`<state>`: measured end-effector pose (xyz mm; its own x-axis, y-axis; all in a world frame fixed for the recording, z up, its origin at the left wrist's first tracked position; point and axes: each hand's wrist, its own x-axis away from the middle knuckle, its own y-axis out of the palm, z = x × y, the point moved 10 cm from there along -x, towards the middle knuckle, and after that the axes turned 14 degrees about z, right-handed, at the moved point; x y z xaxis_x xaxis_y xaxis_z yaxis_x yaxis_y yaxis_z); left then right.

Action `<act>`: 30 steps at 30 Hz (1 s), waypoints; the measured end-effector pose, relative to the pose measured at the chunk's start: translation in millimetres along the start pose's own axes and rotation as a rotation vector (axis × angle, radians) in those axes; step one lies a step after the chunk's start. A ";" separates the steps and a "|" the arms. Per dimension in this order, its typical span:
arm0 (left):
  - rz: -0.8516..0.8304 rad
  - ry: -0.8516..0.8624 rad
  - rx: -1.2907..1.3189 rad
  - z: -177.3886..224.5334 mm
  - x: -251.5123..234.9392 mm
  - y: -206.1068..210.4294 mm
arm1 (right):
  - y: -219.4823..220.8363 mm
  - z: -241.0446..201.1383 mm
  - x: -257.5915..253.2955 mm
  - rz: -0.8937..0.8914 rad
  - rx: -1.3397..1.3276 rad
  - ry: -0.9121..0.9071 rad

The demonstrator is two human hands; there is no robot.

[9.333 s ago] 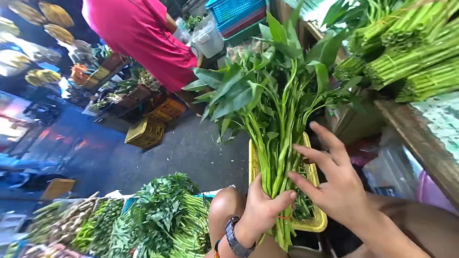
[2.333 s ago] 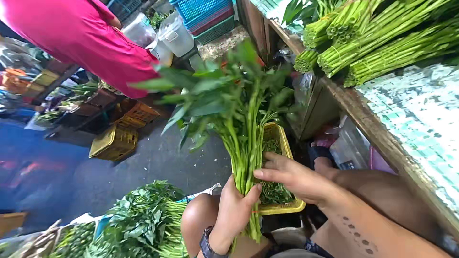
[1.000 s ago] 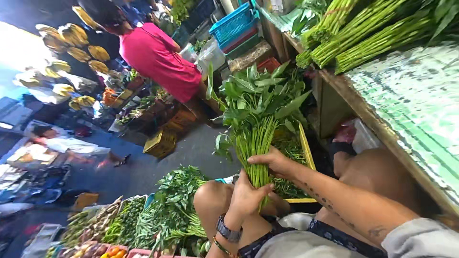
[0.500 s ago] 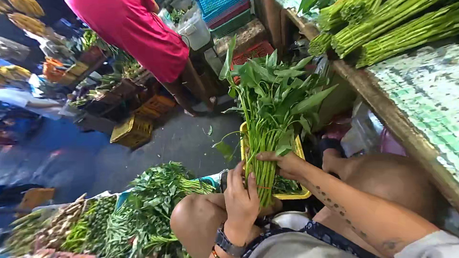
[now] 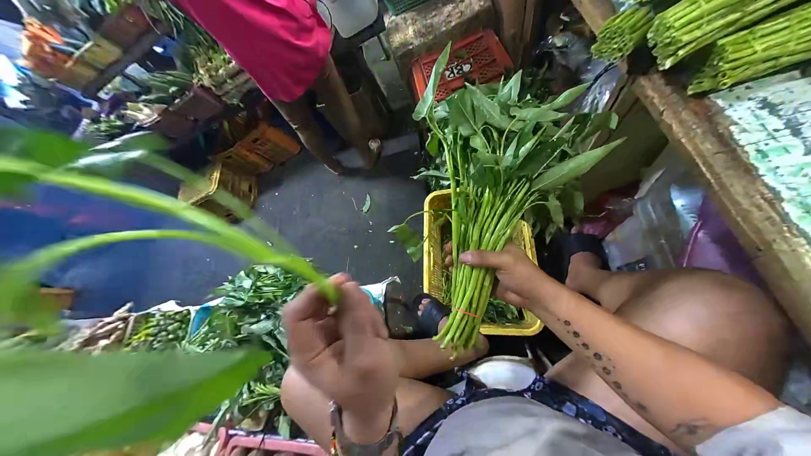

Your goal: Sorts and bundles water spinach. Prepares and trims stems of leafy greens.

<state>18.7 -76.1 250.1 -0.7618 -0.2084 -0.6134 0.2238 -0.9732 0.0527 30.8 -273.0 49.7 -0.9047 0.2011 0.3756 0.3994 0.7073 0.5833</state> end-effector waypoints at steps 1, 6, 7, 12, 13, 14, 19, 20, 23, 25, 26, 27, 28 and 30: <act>-0.078 -0.031 -0.064 -9.6 10.8 10.5 | 0.2 1.0 0.7 0.005 0.000 0.002; -0.347 -0.190 -0.296 -75.7 61.0 53.7 | -1.7 -1.3 8.0 0.076 0.002 0.029; -0.337 -0.195 -0.295 -82.4 64.2 55.4 | -2.5 -2.3 8.3 0.077 -0.008 0.028; -0.169 -0.065 0.028 -62.7 58.1 47.0 | -5.4 0.1 1.1 0.026 -0.038 0.038; -0.153 -0.035 0.048 -56.1 54.4 46.2 | -6.2 1.0 -1.0 0.026 -0.039 0.041; -0.153 -0.016 0.037 -52.8 51.0 46.8 | -6.2 1.8 -2.2 0.027 -0.046 0.041; -0.399 -0.011 -0.470 -91.6 62.7 62.1 | -2.1 6.4 -1.0 0.078 -0.042 0.055; -0.430 -0.005 -0.549 -99.7 66.9 63.1 | -1.9 6.3 -0.5 0.081 -0.040 0.059; -0.451 -0.013 -0.464 -108.3 75.5 63.6 | -0.3 4.5 0.4 0.039 -0.058 0.059; -0.466 -0.115 -0.350 -114.6 80.4 63.9 | 0.3 4.7 -0.5 0.002 -0.037 0.044; -0.482 -0.196 -0.315 -120.5 83.5 64.1 | -0.2 4.5 -0.9 -0.001 -0.008 0.027; -0.493 -0.309 -0.271 -128.4 86.9 63.8 | -0.3 4.3 -1.3 0.004 0.023 0.006; -0.501 -0.453 -0.218 -137.4 92.3 63.5 | 0.6 3.3 -1.5 0.003 0.047 -0.022; -0.568 -0.741 -0.120 -149.7 111.1 66.7 | 3.6 0.4 -0.2 0.001 0.094 -0.076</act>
<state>40.0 -149.6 67.5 -0.9595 0.2458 0.1377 -0.2706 -0.9402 -0.2070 32.3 -270.2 51.5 -0.9142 0.2505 0.3186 0.3883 0.7664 0.5117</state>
